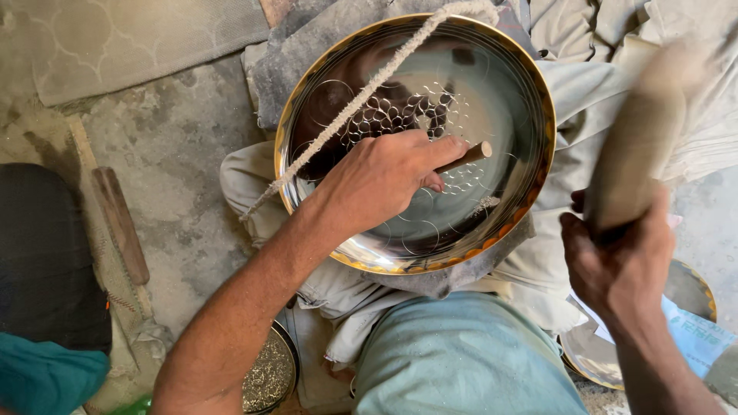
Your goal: The person sits on the floor and uses a wooden mallet and a small metal punch to create a pattern of indentations on a round metal plate. The plate is held steady on the lap, and the person repeatedly strikes the punch to form a decorative design.
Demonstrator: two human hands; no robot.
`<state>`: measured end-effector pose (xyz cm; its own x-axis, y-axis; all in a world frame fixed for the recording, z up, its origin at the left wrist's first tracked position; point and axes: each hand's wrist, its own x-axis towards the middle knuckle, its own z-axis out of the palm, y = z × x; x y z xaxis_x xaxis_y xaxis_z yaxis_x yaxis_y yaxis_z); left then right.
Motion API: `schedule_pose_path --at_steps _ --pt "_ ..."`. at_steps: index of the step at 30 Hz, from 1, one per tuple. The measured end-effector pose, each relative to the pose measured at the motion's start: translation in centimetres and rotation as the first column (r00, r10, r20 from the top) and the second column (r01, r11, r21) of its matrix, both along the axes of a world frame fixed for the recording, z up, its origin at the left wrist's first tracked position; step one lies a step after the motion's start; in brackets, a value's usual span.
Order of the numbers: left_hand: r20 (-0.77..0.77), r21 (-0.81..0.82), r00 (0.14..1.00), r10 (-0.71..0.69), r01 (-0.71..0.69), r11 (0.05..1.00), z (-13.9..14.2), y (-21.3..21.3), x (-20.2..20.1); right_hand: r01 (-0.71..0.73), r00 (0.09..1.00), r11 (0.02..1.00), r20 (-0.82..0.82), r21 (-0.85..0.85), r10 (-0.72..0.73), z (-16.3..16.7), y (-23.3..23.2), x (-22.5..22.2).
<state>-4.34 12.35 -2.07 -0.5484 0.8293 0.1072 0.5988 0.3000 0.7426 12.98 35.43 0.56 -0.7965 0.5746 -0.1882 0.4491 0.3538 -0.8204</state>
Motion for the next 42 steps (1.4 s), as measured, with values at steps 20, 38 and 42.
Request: schedule_pose_path --at_steps 20,38,42 --pt "0.025 0.011 0.992 0.120 -0.121 0.993 -0.6 -1.6 1.4 -0.175 0.982 0.954 -0.024 0.244 0.187 2.5 -0.3 -2.6" --pt "0.037 0.102 0.934 0.356 -0.357 0.928 -0.3 -2.5 4.0 -0.435 0.894 0.537 0.274 0.723 0.355 3.6 0.8 -3.2" --pt "0.249 0.227 0.848 0.467 -0.520 0.823 2.9 -2.6 5.7 -0.260 0.965 0.868 0.139 0.424 0.221 0.7 2.8 -1.0"
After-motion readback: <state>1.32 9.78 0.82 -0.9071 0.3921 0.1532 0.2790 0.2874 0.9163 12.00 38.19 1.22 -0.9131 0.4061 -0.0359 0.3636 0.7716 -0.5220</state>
